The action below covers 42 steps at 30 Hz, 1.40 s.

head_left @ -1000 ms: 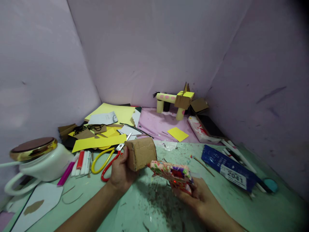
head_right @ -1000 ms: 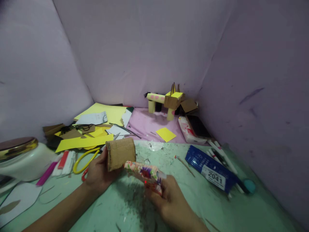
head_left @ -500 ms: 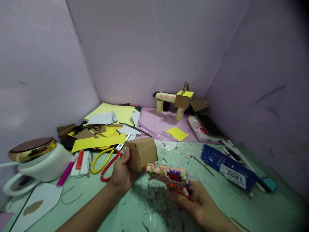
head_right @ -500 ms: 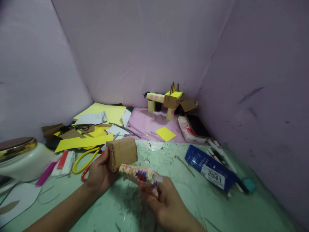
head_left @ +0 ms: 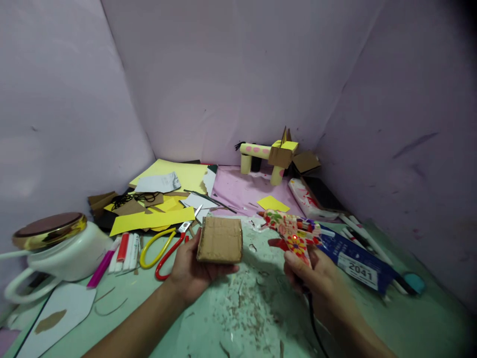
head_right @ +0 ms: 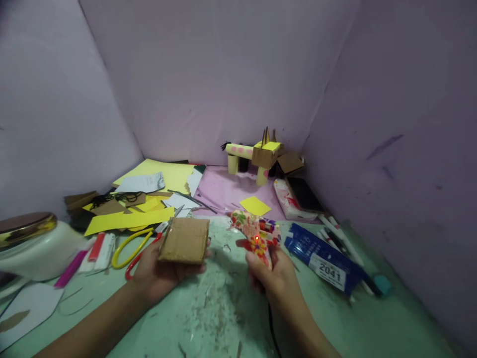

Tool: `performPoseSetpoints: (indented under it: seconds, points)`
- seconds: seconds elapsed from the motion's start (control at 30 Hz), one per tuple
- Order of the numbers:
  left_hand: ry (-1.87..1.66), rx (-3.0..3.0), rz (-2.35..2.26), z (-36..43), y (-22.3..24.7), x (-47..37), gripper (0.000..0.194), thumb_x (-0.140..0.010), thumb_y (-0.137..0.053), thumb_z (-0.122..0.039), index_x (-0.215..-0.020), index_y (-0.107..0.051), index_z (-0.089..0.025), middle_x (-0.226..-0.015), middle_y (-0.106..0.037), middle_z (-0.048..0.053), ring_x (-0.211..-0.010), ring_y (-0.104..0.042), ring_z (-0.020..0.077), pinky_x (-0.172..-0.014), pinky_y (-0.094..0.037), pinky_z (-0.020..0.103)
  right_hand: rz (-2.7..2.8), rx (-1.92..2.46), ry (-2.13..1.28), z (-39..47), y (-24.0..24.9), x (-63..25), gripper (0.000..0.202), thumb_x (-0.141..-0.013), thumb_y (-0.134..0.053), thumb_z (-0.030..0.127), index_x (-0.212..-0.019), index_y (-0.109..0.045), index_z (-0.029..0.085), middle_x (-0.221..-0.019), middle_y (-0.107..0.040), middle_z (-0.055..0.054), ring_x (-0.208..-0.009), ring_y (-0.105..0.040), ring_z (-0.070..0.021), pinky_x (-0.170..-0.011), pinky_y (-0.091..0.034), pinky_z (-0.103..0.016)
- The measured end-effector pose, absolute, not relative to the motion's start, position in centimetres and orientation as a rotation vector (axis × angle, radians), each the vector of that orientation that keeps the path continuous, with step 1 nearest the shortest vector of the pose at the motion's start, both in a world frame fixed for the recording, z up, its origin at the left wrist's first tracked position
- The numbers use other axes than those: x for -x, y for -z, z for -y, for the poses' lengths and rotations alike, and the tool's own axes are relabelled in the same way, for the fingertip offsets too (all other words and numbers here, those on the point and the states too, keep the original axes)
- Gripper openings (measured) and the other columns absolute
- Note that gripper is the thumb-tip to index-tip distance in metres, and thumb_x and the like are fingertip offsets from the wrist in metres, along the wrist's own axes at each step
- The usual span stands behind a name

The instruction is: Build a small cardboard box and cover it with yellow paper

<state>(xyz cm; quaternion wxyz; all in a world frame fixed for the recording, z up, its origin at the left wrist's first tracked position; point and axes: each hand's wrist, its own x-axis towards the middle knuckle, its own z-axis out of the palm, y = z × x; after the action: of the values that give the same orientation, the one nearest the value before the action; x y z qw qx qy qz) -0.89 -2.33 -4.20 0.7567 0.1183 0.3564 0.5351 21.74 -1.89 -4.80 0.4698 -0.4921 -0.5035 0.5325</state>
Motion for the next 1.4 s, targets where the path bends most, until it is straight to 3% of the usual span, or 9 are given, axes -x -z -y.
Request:
performPoseSetpoints:
  seconds: [0.17, 0.47, 0.57, 0.63, 0.77, 0.9, 1.03, 1.27, 1.4]
  points:
    - [-0.919, -0.264, -0.86, 4.0, 4.3, 0.3, 0.048, -0.089, -0.042, -0.043, -0.11, -0.064, -0.006, -0.09, -0.073, 0.021, -0.072, -0.07, 0.0325, -0.054, -0.056, 0.04, 1.19, 1.387, -1.203, -0.1, 5.2, -20.5, 0.037, -0.071, -0.064, 0.052, -0.068, -0.055, 0.016, -0.053, -0.053, 0.001, -0.048, -0.044, -0.0123, -0.047, -0.033, -0.025]
    - [-0.955, -0.276, -1.003, 4.0, 4.4, -0.3, 0.027, -0.085, -0.045, -0.019, -0.1, -0.064, -0.007, -0.079, -0.075, 0.016, -0.063, -0.071, 0.0281, -0.045, -0.056, 0.034, 1.516, 1.506, -1.096, -4.1, 5.3, -19.4, 0.026, -0.073, -0.06, 0.039, -0.062, -0.062, 0.016, -0.055, -0.059, 0.0, -0.059, -0.058, -0.0201, -0.059, -0.042, -0.03]
    - [-0.961, -0.252, -1.041, 3.9, 4.4, -0.3, 0.028, -0.089, -0.044, -0.019, -0.106, -0.062, -0.006, -0.083, -0.074, 0.017, -0.065, -0.071, 0.027, -0.046, -0.058, 0.032, 1.57, 1.574, -0.952, -2.4, 4.5, -20.3, 0.017, -0.068, -0.062, 0.026, -0.079, -0.07, 0.016, -0.087, -0.072, -0.01, -0.1, -0.061, -0.0333, -0.091, -0.04, -0.043]
    - [-0.963, -0.277, -1.026, 3.9, 4.4, -0.4, 0.03, -0.09, -0.045, -0.019, -0.112, -0.059, -0.006, -0.09, -0.074, 0.018, -0.068, -0.072, 0.0259, -0.048, -0.058, 0.031, 1.596, 1.536, -0.937, -0.8, 4.1, -20.6, 0.043, -0.063, -0.064, 0.021, -0.106, -0.067, 0.017, -0.12, -0.065, -0.013, -0.122, -0.049, -0.0338, -0.106, -0.028, -0.045]
    - [-0.989, -0.378, -1.011, 3.8, 4.6, -0.8, 0.03, -0.089, -0.049, -0.017, -0.118, -0.055, -0.008, -0.101, -0.072, 0.017, -0.074, -0.071, 0.0224, -0.053, -0.06, 0.029, 1.57, 1.034, -1.542, 1.3, 4.2, -20.2, 0.09, -0.058, -0.071, 0.02, -0.14, -0.035, 0.021, -0.146, -0.042, -0.015, -0.128, -0.046, -0.0298, -0.101, -0.039, -0.045]
    - [-0.903, -0.627, -1.255, 3.4, 5.3, -0.8, 0.04, -0.089, -0.05, -0.028, -0.125, -0.046, -0.011, -0.073, -0.07, 0.008, -0.051, -0.066, 0.0182, -0.038, -0.051, 0.023, 1.374, 0.928, -1.618, 1.5, 5.7, -19.6, 0.096, -0.057, -0.075, 0.019, -0.141, -0.028, 0.024, -0.143, -0.043, -0.016, -0.12, -0.051, -0.0291, -0.098, -0.041, -0.045]
    - [-0.772, -1.082, -1.607, 3.1, 5.8, -0.1, 0.047, -0.086, -0.046, -0.035, -0.128, -0.041, -0.016, -0.044, -0.048, -0.009, -0.024, -0.04, 0.0124, -0.023, -0.029, 0.019, 1.396, 1.032, -1.607, 2.3, 6.7, -20.0, 0.095, -0.059, -0.071, 0.018, -0.142, -0.025, 0.026, -0.138, -0.044, -0.016, -0.101, -0.059, -0.0258, -0.088, -0.047, -0.045]
    - [-0.67, -1.395, -1.745, 2.1, 3.7, 4.0, 0.04, -0.069, -0.05, -0.029, -0.104, -0.059, -0.012, -0.053, -0.056, -0.004, -0.037, -0.045, 0.0123, -0.041, -0.035, 0.024, 1.684, 1.251, -1.21, -0.1, 3.6, -23.8, 0.061, -0.076, -0.053, 0.019, -0.135, -0.039, 0.022, -0.123, -0.059, -0.014, -0.099, -0.064, -0.0226, -0.086, -0.052, -0.039]
    - [-0.756, -1.537, -1.837, -0.1, 1.3, 5.9, 0.04, -0.071, -0.048, -0.036, -0.101, -0.063, -0.015, -0.054, -0.058, -0.002, -0.045, -0.05, 0.0158, -0.047, -0.037, 0.026, 2.053, 1.871, -0.649, -6.8, 0.8, -26.0, 0.045, -0.085, -0.051, 0.015, -0.13, -0.048, 0.012, -0.114, -0.066, -0.014, -0.1, -0.065, -0.0218, -0.087, -0.05, -0.031]
